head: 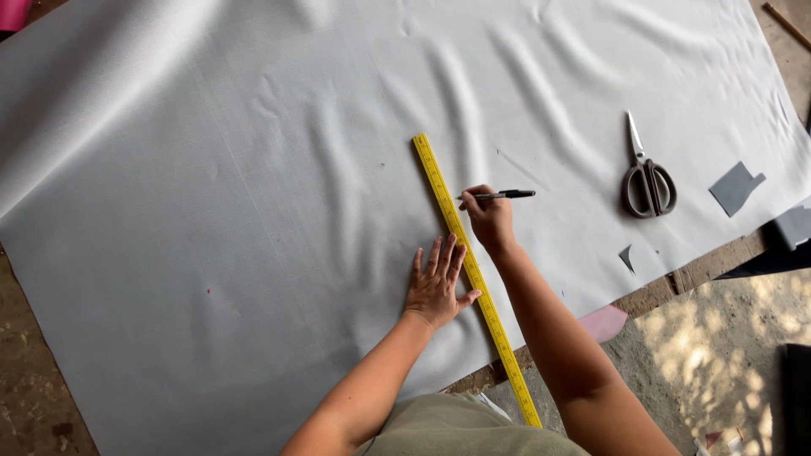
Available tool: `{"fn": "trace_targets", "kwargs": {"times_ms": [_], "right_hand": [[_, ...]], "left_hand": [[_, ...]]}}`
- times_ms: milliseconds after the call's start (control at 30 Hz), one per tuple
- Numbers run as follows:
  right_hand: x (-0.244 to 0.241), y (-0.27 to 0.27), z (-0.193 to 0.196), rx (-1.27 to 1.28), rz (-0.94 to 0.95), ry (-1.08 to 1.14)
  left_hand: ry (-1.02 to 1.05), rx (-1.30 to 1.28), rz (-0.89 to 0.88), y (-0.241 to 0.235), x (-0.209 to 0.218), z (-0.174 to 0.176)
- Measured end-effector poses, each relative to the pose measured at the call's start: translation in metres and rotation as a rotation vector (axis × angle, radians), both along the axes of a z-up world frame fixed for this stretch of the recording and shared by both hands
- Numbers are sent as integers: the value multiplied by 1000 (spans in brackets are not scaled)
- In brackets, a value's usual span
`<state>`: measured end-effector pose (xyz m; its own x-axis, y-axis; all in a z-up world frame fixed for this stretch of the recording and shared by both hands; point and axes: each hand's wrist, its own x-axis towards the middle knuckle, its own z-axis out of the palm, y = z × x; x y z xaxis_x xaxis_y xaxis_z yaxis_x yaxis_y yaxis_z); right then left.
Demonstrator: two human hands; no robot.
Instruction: Measuring, marking, and cutting fabric on a workshop table for upholstery.
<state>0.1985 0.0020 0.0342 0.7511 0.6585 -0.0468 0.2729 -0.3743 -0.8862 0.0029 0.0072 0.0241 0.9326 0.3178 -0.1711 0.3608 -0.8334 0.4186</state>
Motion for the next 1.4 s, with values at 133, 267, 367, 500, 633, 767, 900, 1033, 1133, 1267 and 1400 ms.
{"fn": "trace_targets", "kwargs": {"times_ms": [133, 267, 367, 500, 633, 767, 900, 1033, 1133, 1267, 1400], "right_hand": [[3, -5, -19, -66, -1, -102], [6, 0, -17, -66, -1, -99], [4, 6, -2, -163, 61, -104], [12, 27, 9, -165, 43, -82], [33, 77, 7, -27, 43, -148], [51, 132, 9, -140, 60, -51], [60, 155, 5, -239, 76, 48], [65, 154, 5, -258, 65, 20], [67, 149, -27, -280, 160, -105], [21, 69, 49, -104, -11, -184], [-45, -96, 66, 144, -290, -102]], "left_hand": [[59, -77, -19, 2, 0, 7], [84, -99, -12, 3, 0, 11], [48, -53, 6, 0, -1, 6], [2, -43, 16, -3, -1, -1], [-122, 219, 63, -12, -1, -25], [-143, 291, 71, -13, 0, -27], [-168, 331, 81, -12, 0, -29], [-182, 339, 84, -13, 0, -27], [-189, 398, 89, -12, 0, -30], [-177, 171, 29, -7, -2, -24], [-126, 180, 1, -3, 4, -17]]}}
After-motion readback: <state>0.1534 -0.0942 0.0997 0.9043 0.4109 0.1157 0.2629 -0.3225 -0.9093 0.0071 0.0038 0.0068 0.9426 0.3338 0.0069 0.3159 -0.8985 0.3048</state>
